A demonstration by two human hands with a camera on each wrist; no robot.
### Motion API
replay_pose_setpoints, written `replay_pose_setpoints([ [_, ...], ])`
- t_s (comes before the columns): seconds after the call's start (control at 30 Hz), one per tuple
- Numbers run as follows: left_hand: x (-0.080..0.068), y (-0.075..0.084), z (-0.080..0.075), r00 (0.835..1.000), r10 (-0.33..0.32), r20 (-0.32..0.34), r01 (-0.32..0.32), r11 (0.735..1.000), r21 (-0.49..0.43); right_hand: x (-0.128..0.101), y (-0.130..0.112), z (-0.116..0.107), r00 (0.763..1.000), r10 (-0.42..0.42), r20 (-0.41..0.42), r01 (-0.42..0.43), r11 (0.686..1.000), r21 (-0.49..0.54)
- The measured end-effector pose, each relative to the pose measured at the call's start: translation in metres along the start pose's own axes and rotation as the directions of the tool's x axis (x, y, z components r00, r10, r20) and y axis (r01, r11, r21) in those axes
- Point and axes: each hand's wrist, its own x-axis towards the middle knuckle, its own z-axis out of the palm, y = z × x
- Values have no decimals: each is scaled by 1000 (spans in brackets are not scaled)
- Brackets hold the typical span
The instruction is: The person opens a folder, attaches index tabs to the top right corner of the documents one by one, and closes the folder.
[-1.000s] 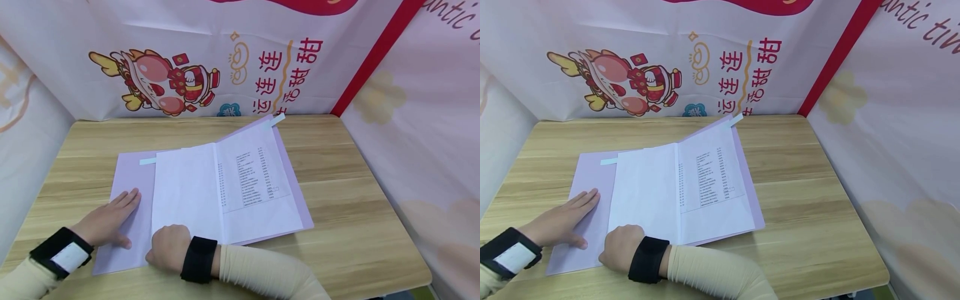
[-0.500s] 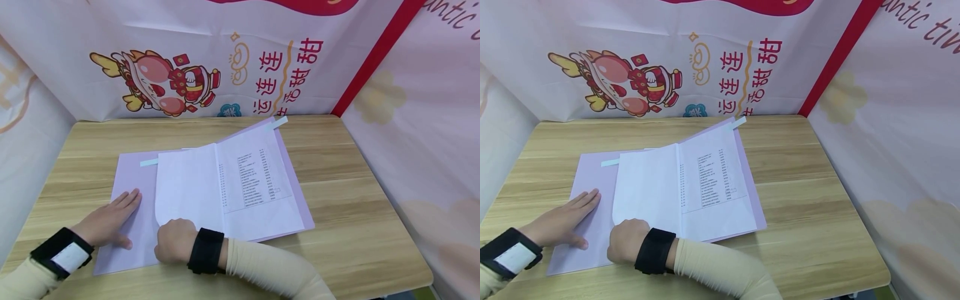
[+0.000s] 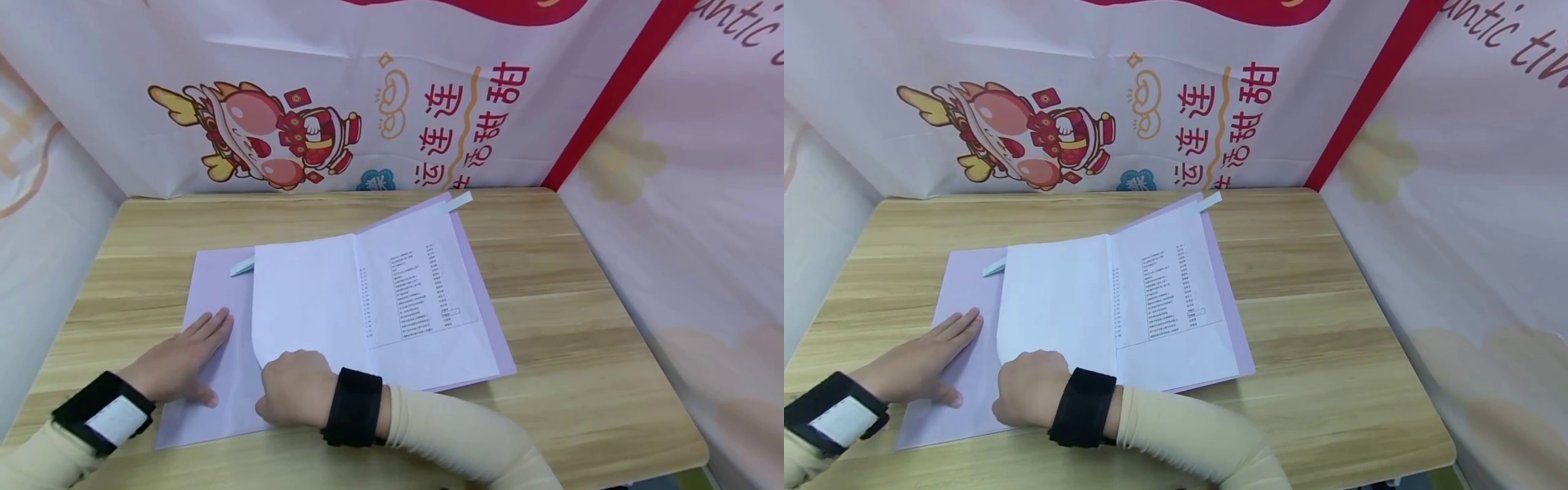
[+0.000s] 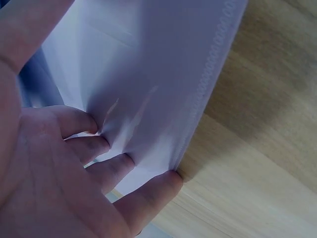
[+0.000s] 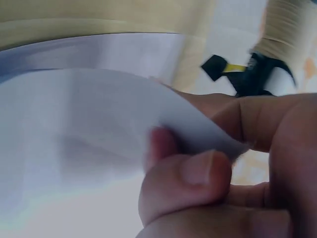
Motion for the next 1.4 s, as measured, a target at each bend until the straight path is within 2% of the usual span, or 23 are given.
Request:
replay_pose_setpoints([
  [0.13, 0, 1, -1, 1000, -2, 0, 2, 1000, -1, -14, 8, -12, 998, -67, -7, 67, 997, 42],
  [0.33, 0, 2, -3, 1000, 2, 10, -2, 1000, 9, -35, 23, -27, 992, -117, -51, 123, 981, 149],
  [0.63, 1, 5, -5, 1000, 6, 18, -6, 999, 42, -69, 57, -40, 984, -127, -126, 153, 962, 228],
  [0.83, 0, 5, -5, 1000, 12, 12, -13, 999, 46, -97, 84, -53, 977, -75, -200, 122, 964, 238],
  [1.07, -1, 2, -2, 1000, 17, 12, -17, 999, 39, -129, 113, -59, 953, -13, -303, 85, 970, 228],
  [1.27, -1, 2, -2, 1000, 16, 14, -17, 999, 36, -152, 134, -61, 939, 64, -337, 12, 975, 221],
  [1.4, -2, 2, -2, 1000, 15, 14, -15, 999, 32, -164, 146, -59, 939, 118, -322, -48, 975, 218],
])
